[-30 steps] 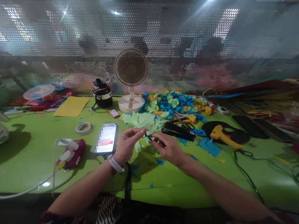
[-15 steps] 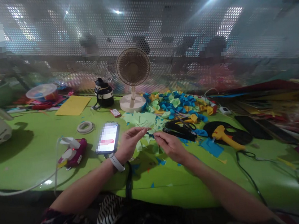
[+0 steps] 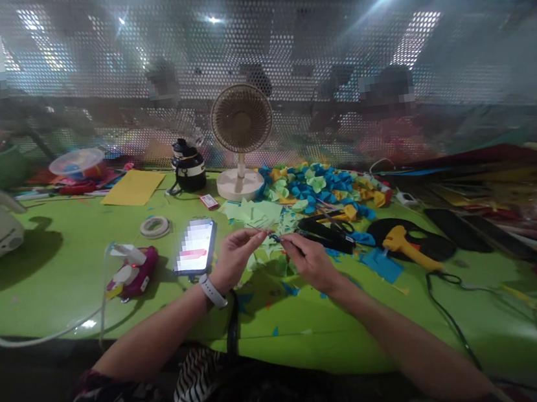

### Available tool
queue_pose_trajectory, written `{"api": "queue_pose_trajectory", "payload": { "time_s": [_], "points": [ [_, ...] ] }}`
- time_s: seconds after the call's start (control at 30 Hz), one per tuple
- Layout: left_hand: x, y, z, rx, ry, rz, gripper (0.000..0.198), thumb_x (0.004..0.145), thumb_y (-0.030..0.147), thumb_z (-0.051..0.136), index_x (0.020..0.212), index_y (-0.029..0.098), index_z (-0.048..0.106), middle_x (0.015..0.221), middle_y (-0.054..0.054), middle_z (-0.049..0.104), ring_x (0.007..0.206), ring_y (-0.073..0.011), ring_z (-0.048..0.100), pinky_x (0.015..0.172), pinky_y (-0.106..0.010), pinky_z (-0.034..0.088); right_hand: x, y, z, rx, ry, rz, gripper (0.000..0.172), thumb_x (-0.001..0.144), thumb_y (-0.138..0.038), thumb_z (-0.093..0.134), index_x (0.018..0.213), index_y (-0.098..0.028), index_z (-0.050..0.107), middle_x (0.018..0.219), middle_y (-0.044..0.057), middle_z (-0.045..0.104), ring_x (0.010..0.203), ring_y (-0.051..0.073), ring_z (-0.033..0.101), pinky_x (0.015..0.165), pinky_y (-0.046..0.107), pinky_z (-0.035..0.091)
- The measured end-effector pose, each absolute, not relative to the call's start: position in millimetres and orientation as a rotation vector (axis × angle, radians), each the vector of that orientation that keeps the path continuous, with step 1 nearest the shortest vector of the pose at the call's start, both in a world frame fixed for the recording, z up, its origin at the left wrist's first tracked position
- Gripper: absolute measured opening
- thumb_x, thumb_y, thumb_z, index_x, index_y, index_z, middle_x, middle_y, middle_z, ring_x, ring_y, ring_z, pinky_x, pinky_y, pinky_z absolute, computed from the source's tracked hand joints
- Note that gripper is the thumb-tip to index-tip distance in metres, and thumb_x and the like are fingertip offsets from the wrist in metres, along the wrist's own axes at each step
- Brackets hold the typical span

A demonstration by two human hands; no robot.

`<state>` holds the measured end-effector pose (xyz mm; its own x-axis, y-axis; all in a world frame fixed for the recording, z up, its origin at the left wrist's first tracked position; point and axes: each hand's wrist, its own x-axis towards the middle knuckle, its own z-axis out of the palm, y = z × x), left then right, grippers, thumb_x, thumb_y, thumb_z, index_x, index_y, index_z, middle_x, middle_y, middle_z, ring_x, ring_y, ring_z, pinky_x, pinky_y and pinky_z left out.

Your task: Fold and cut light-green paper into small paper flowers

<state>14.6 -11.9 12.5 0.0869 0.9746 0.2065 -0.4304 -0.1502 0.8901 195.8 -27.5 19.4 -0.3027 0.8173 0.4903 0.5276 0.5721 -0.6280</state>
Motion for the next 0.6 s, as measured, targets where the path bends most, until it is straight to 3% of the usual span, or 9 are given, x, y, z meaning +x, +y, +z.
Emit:
{"api": "queue_pose_trajectory", "payload": {
  "time_s": [0.17, 0.33, 0.6],
  "points": [
    [13.8, -12.2, 13.6, 1.081, 0.713, 1.380, 0.021, 0.067, 0.035, 0.083, 0.078, 0.019, 0.076, 0.088, -0.005, 0.077, 0.090, -0.0204, 0.070, 0.092, -0.036, 0.049, 196.3, -28.4, 23.0, -1.083, -2.035, 0.512, 0.035, 0.098, -0.044, 0.039, 0.095, -0.021, 0.065, 0.069, 0.002, 0.062, 0.064, 0.017, 0.058, 0.065, 0.029, 0.047],
    [14.0, -12.6, 13.9, 1.055, 0.698, 1.402, 0.019, 0.067, 0.034, 0.083, 0.073, 0.018, 0.074, 0.084, -0.004, 0.077, 0.086, -0.0185, 0.070, 0.089, -0.035, 0.050, 195.1, -31.4, 21.3, -1.133, -2.010, 0.475, 0.032, 0.092, -0.047, 0.053, 0.104, -0.021, 0.064, 0.076, 0.003, 0.064, 0.060, 0.015, 0.056, 0.058, 0.027, 0.044],
    [14.4, -11.8, 14.0, 1.076, 0.713, 1.418, 0.022, 0.065, 0.035, 0.084, 0.076, 0.019, 0.074, 0.085, -0.004, 0.077, 0.085, -0.0196, 0.069, 0.086, -0.036, 0.051, 194.9, -29.7, 20.5, -1.040, -1.994, 0.422, 0.029, 0.097, -0.039, 0.044, 0.101, -0.021, 0.066, 0.079, 0.005, 0.068, 0.074, 0.019, 0.064, 0.071, 0.031, 0.049]
  ]
}}
